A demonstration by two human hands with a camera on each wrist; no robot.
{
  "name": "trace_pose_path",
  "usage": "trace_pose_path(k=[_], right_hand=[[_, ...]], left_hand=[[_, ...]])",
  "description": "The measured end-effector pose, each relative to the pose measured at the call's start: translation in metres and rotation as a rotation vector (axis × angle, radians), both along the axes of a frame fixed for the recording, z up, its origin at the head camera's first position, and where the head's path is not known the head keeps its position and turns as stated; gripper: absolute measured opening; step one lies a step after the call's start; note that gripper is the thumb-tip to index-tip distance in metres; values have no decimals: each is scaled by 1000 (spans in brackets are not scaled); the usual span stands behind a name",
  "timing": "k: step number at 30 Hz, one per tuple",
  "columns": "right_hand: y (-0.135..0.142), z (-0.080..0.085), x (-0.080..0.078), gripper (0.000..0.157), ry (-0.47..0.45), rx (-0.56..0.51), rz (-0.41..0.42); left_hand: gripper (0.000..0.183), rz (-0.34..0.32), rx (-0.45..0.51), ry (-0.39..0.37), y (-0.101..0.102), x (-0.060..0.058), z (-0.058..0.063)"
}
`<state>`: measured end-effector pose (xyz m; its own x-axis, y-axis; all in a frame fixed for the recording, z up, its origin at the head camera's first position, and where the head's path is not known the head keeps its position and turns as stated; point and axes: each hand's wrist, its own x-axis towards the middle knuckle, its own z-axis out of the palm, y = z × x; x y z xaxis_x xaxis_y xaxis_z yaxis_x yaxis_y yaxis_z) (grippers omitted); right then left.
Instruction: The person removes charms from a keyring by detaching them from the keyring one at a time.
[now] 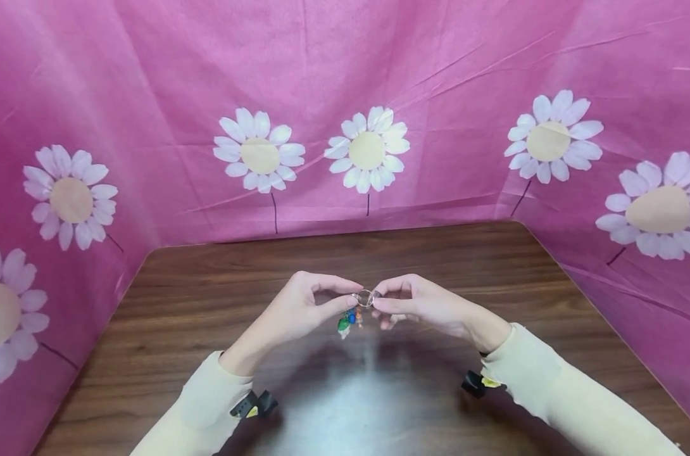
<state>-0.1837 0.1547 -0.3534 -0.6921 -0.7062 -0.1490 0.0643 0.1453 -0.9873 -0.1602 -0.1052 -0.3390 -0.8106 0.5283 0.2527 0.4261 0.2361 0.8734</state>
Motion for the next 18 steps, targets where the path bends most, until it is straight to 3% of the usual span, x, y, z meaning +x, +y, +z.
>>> trace_pose_path(k=[5, 10, 18], right_hand=[[-1, 3, 6, 24, -17, -100, 44], [-1, 7, 6, 32, 8, -117, 50], [2, 9, 7, 13, 1, -151, 41]], left_hand=[[17, 31, 50, 43, 5, 9, 6], [14, 40, 65, 47, 7, 14, 8], [12, 71, 111, 15, 9, 16, 6]])
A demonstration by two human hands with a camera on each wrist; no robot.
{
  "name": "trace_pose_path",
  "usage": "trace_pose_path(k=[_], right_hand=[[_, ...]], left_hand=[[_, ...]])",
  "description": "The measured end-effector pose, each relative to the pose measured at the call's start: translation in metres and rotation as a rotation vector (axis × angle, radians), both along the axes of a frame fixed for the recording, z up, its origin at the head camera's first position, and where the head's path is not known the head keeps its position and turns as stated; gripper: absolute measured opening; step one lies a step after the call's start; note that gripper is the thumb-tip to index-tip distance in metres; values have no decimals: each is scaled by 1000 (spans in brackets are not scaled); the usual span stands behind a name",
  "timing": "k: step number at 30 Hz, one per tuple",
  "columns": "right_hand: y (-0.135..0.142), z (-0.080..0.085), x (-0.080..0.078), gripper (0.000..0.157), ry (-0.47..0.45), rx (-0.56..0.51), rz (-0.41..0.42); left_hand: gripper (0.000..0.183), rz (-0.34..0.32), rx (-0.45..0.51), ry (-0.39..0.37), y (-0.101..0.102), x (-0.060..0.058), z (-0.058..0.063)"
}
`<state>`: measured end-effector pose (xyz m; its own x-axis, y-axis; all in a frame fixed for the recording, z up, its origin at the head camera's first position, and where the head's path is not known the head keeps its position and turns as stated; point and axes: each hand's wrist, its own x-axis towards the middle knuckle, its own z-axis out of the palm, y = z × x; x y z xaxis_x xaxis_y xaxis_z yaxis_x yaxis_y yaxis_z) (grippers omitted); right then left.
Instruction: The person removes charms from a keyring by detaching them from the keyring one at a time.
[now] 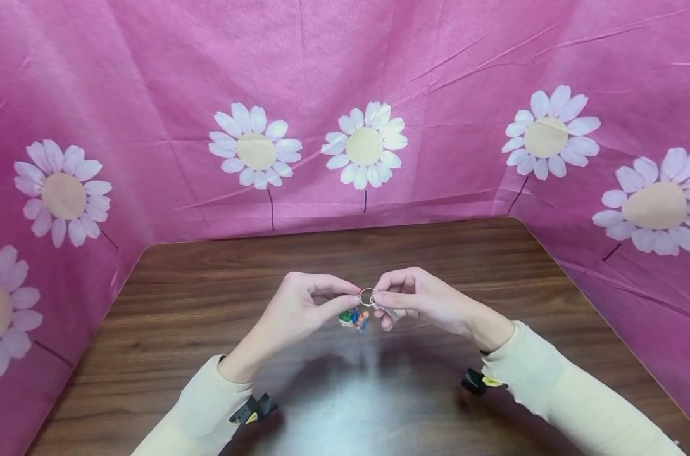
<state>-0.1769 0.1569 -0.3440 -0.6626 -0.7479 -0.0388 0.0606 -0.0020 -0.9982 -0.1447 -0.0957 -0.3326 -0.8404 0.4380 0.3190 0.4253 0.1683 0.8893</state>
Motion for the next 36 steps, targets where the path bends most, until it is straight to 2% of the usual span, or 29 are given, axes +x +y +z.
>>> trace_pose_path(k=[2, 9, 16, 24, 30, 36], right_hand=[[-1, 0, 1, 14, 5, -19, 1], [-7, -3, 1, 15, -48, -50, -29], [-12, -6, 2, 14, -95, -77, -62], [-17, -7, 3, 14, -117, -84, -62], [-18, -7, 2, 13, -120, -80, -62], [-18, -7, 2, 13, -129, -88, -56]], left_hand=[[12, 14, 3, 0, -1, 1, 0], [11, 50, 33, 93, -2, 1, -6], [10, 113, -12, 88, -6, 3, -6], [15, 106, -38, 61, -11, 3, -5], [13, 102, -22, 107, -12, 1, -5], [12, 80, -17, 134, -13, -1, -13]])
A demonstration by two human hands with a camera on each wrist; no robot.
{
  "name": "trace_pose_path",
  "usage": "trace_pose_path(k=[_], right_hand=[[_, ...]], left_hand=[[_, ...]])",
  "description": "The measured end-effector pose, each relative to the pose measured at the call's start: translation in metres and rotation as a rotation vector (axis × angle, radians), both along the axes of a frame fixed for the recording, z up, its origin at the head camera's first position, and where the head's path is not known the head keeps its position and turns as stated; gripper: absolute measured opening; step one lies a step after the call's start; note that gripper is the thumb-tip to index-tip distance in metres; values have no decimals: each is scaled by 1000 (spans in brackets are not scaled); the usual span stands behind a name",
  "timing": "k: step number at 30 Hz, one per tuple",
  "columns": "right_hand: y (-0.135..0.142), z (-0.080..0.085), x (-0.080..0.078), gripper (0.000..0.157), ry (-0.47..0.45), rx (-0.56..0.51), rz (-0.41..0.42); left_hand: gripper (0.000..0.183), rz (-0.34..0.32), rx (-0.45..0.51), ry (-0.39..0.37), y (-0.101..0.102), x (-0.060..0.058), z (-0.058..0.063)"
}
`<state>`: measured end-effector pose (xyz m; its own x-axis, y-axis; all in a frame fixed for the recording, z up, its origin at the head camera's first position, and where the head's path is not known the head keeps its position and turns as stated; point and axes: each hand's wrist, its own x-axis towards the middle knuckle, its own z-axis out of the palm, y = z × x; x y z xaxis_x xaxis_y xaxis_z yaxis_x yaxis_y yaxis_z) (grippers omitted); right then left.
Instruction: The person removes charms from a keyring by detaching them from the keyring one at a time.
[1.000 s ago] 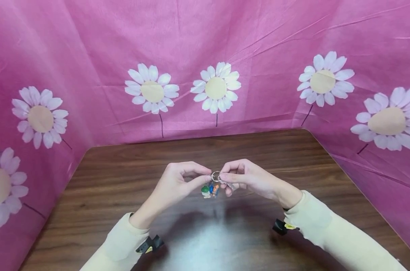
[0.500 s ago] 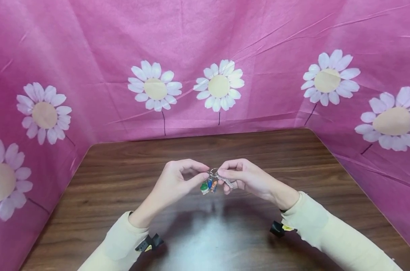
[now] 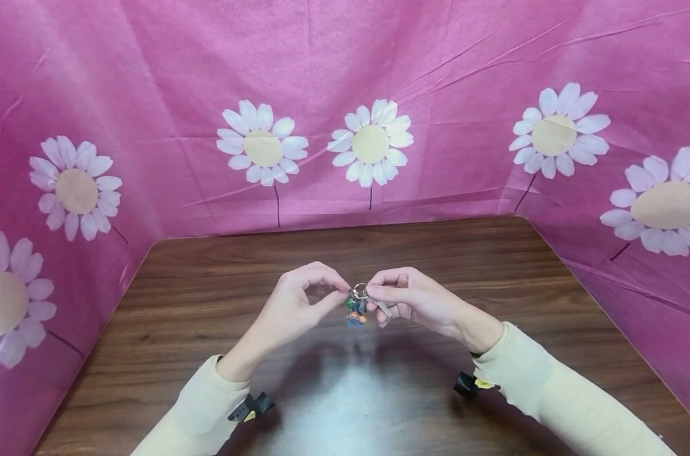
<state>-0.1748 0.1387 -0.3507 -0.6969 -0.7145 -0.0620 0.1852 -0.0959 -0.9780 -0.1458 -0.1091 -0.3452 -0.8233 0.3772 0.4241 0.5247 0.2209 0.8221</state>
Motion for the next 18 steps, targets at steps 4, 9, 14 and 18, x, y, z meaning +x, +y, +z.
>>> trace_pose_path(k=[4, 9, 14, 18], right_hand=[[0, 1, 0, 12, -16, -8, -12], [-1, 1, 1, 12, -28, -20, -8], [-2, 1, 1, 12, -29, -27, 2], [-2, 0, 1, 14, -5, -4, 16]], left_hand=[[12, -23, -58, -16, -1, 1, -3], [15, -63, -87, -71, 1, 2, -3], [13, -53, -67, -112, 4, 3, -3], [12, -56, -24, -159, 4, 3, -2]])
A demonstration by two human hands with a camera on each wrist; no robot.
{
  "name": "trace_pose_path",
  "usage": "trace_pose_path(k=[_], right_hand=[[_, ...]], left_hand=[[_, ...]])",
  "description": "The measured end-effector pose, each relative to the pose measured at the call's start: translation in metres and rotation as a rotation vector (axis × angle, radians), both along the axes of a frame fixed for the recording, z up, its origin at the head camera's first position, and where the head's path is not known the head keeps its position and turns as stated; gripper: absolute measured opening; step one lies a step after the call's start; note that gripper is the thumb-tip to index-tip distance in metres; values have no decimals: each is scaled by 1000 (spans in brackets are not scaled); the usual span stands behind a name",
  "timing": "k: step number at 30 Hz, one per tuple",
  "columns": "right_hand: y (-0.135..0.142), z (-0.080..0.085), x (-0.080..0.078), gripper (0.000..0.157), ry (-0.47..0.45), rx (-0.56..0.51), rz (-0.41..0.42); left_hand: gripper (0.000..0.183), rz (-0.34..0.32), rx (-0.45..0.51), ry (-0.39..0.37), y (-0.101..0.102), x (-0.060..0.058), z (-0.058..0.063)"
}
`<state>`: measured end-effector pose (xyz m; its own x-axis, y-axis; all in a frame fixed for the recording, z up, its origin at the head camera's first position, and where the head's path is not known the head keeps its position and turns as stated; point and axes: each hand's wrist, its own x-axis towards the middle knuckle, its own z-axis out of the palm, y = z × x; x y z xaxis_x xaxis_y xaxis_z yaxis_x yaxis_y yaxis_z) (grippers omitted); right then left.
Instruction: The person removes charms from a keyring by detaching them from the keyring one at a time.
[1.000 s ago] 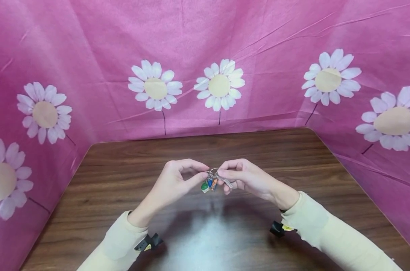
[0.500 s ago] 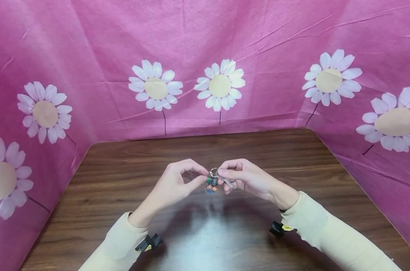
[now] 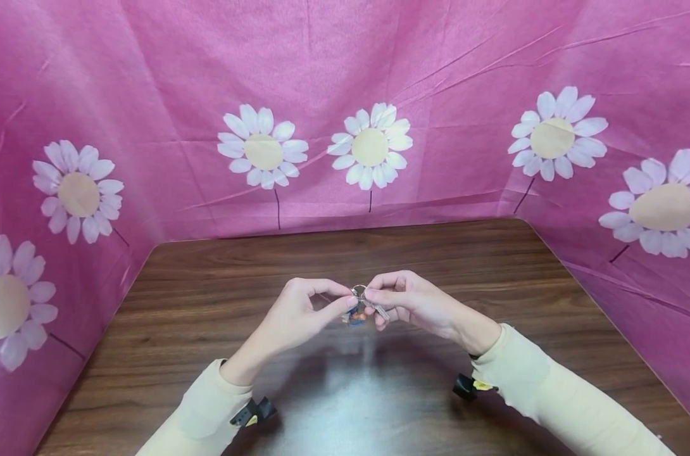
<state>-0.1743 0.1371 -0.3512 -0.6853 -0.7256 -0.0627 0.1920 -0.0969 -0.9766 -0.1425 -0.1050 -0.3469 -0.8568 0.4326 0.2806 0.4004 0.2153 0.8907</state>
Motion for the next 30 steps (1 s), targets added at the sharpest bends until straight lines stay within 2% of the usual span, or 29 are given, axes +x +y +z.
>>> trace_pose_path(k=[7, 9, 14, 23, 30], right_hand=[[-3, -2, 1, 15, 44, 80, 22], [-4, -2, 2, 14, 65, 114, 21], [-5, -2, 4, 19, 143, 185, -13], [-6, -2, 5, 22, 159, 186, -62], [-5, -2, 4, 22, 178, 200, -41]], left_hand=[[13, -6, 28, -68, -1, 0, 3], [14, -11, 42, -113, 0, 1, 5], [20, -26, 31, -186, 1, 2, 7], [20, -54, 43, -176, 0, 2, 5], [19, -46, 6, -144, 0, 2, 5]])
